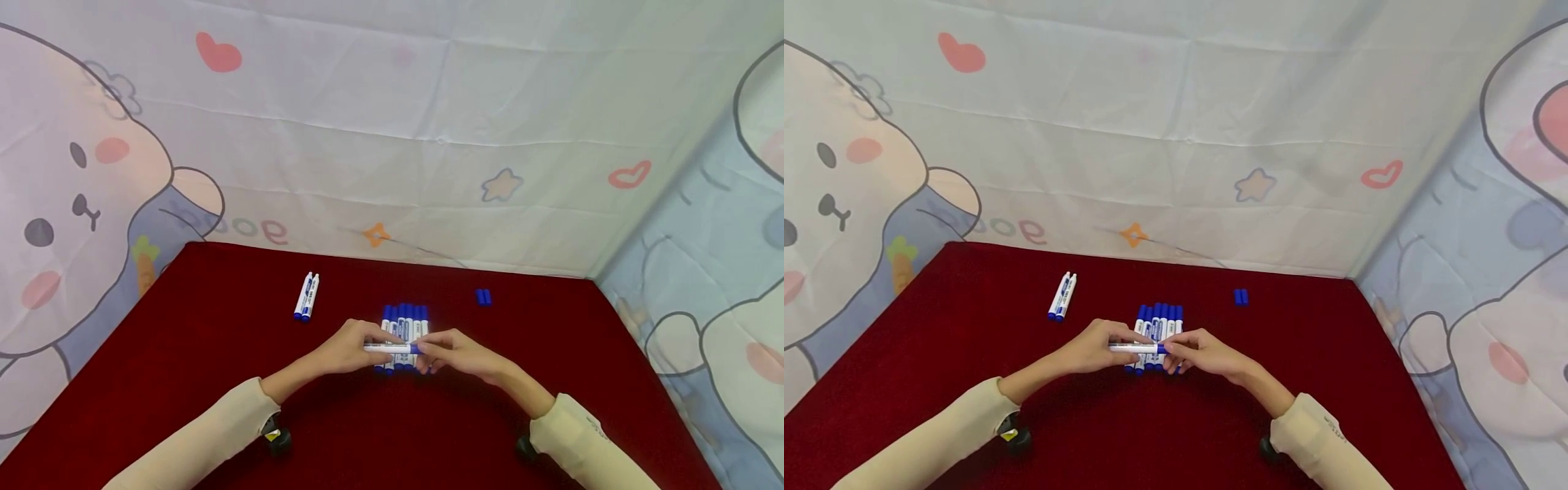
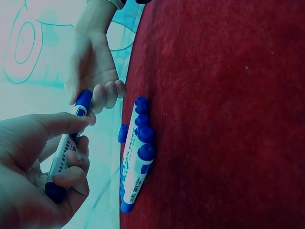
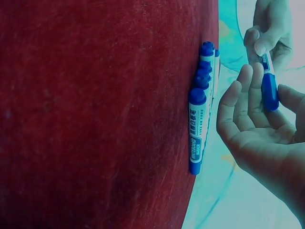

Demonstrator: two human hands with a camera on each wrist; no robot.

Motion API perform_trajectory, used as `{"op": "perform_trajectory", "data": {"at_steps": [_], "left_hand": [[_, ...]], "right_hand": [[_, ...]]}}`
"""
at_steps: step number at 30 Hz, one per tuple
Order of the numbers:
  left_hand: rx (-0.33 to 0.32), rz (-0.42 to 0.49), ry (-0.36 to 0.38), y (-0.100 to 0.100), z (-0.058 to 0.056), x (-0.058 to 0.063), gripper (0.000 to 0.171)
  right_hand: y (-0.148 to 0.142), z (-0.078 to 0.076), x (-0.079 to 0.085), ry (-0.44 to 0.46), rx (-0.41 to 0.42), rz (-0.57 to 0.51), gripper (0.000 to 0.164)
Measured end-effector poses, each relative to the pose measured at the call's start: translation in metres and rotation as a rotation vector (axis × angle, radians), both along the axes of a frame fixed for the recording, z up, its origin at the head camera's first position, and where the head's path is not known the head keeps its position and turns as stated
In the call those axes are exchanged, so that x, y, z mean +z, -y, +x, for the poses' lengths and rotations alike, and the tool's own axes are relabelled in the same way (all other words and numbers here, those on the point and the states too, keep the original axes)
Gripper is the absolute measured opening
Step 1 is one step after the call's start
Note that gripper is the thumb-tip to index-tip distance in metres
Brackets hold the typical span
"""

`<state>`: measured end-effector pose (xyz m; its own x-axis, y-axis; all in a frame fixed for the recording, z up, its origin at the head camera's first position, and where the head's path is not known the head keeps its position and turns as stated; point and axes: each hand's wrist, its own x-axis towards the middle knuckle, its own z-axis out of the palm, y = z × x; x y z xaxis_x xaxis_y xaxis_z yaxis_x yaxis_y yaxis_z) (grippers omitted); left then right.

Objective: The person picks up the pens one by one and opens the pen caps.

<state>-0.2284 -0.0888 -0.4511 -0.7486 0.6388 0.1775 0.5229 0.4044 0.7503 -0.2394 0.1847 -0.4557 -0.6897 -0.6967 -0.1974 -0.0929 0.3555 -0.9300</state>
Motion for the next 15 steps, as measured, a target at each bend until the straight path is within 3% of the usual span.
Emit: {"op": "perform_trajectory", "data": {"at_steps": [7, 15], "left_hand": [[0.015, -0.01, -0.018, -0.0044, 0.0034, 0.0012, 0.026], [-0.026, -0.023, -0.02, -0.0058, 0.002, 0.0012, 0.027]], "right_hand": [[0.0041, -0.0001, 0.0, -0.009, 0.04, 0.029, 0.043], [0.0033, -0.0022, -0.0045, -0.127, 0.116, 0.04, 0.039]]}}
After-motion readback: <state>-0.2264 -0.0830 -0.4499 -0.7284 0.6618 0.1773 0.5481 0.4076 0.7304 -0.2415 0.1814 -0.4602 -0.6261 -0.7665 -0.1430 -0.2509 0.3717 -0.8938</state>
